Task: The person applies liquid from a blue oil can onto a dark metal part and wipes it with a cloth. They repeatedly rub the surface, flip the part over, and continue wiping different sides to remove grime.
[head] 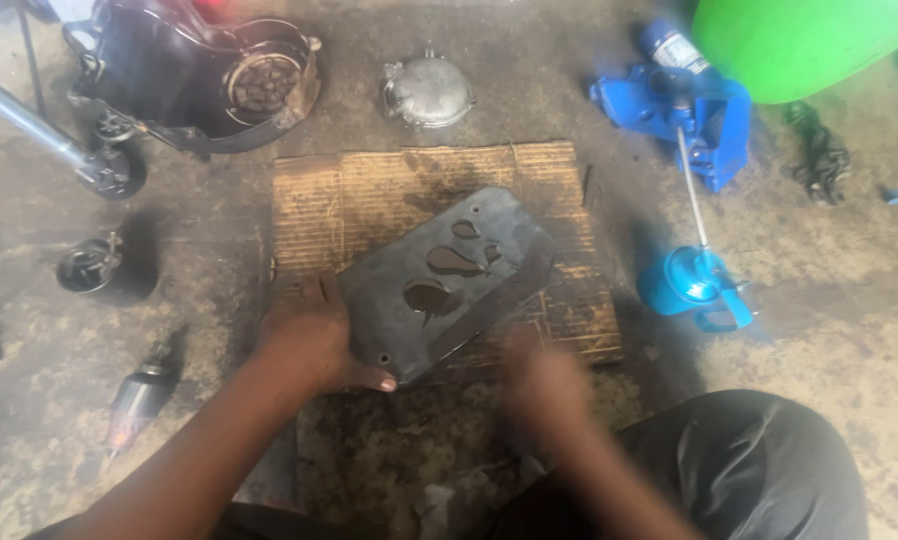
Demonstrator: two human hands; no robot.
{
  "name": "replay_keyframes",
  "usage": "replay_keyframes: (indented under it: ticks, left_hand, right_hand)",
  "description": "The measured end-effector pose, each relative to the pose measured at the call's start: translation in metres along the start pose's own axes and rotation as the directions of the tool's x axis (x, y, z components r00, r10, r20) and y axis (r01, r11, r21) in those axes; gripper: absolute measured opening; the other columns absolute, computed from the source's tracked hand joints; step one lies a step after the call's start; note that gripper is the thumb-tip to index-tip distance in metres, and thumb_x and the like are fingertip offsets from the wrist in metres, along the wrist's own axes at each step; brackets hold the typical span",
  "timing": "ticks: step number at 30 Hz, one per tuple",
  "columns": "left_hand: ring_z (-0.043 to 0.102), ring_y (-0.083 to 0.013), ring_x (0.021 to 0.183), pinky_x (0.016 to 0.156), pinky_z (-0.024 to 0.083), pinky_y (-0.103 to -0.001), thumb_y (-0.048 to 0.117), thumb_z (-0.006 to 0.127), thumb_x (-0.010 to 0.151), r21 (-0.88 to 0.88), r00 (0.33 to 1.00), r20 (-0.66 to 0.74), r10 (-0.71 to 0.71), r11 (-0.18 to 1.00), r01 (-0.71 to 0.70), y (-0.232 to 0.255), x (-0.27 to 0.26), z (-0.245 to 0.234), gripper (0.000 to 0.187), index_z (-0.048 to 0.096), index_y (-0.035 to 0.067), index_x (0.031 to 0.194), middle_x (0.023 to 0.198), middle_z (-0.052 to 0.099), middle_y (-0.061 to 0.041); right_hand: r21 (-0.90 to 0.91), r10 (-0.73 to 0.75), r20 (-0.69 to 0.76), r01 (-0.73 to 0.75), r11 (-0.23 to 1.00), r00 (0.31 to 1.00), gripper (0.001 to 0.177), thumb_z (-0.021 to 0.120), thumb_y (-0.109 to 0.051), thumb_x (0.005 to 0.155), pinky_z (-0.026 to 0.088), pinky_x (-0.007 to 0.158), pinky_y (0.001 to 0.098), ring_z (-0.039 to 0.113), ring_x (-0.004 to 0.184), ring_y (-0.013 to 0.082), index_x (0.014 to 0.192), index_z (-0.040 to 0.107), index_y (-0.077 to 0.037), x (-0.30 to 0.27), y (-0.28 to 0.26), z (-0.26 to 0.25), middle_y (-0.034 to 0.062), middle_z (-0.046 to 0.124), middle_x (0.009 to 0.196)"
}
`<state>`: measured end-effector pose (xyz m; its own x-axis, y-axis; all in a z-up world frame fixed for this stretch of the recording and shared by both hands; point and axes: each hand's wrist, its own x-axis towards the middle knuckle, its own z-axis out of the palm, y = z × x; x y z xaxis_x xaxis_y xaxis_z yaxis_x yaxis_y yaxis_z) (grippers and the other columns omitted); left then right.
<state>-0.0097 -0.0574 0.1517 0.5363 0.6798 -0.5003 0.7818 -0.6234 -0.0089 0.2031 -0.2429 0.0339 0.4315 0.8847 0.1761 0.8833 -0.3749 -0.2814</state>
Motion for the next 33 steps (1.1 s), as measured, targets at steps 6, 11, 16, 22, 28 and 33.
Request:
replay_keyframes:
  ticks: [6, 11, 16, 22, 28, 33]
  left_hand:
    - [0.04, -0.0416, 0.144, 0.12, 0.032, -0.049, 0.089, 0.079, 0.053, 0.1, 0.996, 0.087, -0.013, 0.995, 0.004, 0.001, 0.006, 0.001, 0.165, 0.008, -0.021, 0.153, 0.156, 0.032, -0.036]
    - [0.033, -0.0444, 0.146, 0.121, 0.028, -0.051, 0.088, 0.082, 0.052, 0.026, 0.999, 0.042, -0.01, 1.0, 0.009, -0.004, 0.003, 0.0, 0.164, 0.006, -0.017, 0.153, 0.159, 0.025, -0.035]
    - [0.028, -0.0463, 0.149, 0.121, 0.026, -0.055, 0.086, 0.082, 0.055, 0.08, 0.991, 0.136, -0.013, 0.997, 0.002, 0.004, 0.006, -0.005, 0.164, 0.004, -0.018, 0.154, 0.162, 0.02, -0.033]
    - [0.03, -0.0452, 0.148, 0.118, 0.028, -0.056, 0.088, 0.081, 0.054, 0.05, 0.998, 0.004, 0.065, 0.997, -0.065, -0.004, 0.002, 0.007, 0.155, 0.017, -0.017, 0.149, 0.159, 0.024, -0.034]
    - [0.048, -0.0416, 0.142, 0.117, 0.039, -0.049, 0.084, 0.079, 0.053, 0.064, 0.994, 0.107, -0.007, 0.998, 0.0, 0.004, 0.005, -0.001, 0.154, 0.024, -0.021, 0.151, 0.152, 0.045, -0.031]
    - [0.035, -0.0451, 0.146, 0.121, 0.028, -0.049, 0.076, 0.09, 0.051, -0.064, 0.999, 0.02, 0.028, 0.998, -0.027, -0.002, 0.004, 0.009, 0.157, 0.014, -0.018, 0.152, 0.156, 0.031, -0.036]
  right_hand:
    - [0.174, 0.102, 0.219, -0.142, 0.974, 0.97, 0.017, 0.06, -0.021, 0.085, 0.056, 0.064, 0.0472, 0.071, 0.074, 0.0358, 0.098, 0.066, -0.013, -0.027, -0.024, 0.018, 0.0148, 0.073, 0.083]
    - [-0.016, 0.063, 0.274, -0.061, 0.998, 0.96, 0.016, 0.059, -0.022, 0.088, 0.055, 0.066, 0.0513, 0.071, 0.074, 0.0374, 0.098, 0.069, -0.014, -0.003, -0.007, 0.005, 0.0157, 0.072, 0.086]
    - [-0.076, 0.255, 0.269, -0.244, 0.967, 0.929, 0.032, 0.054, -0.028, 0.092, 0.056, 0.066, 0.0552, 0.071, 0.073, 0.0414, 0.119, 0.063, -0.013, 0.016, 0.005, -0.009, 0.02, 0.071, 0.084]
    - [0.154, -0.05, 0.211, 0.017, 0.988, 0.976, 0.023, 0.059, -0.026, 0.083, 0.054, 0.07, 0.057, 0.069, 0.076, 0.0435, 0.098, 0.071, -0.013, -0.032, -0.036, 0.004, 0.0191, 0.073, 0.085]
    - [-0.046, 0.054, 0.199, -0.045, 0.998, 0.978, 0.03, 0.058, -0.027, 0.09, 0.056, 0.068, 0.0542, 0.07, 0.079, 0.0406, 0.111, 0.066, -0.008, 0.009, -0.014, -0.015, 0.0228, 0.072, 0.09]
    - [0.094, -0.069, 0.294, 0.043, 0.995, 0.953, 0.035, 0.062, -0.019, 0.078, 0.055, 0.073, 0.0523, 0.07, 0.088, 0.0398, 0.112, 0.069, -0.013, -0.046, -0.046, 0.012, 0.0177, 0.074, 0.099]
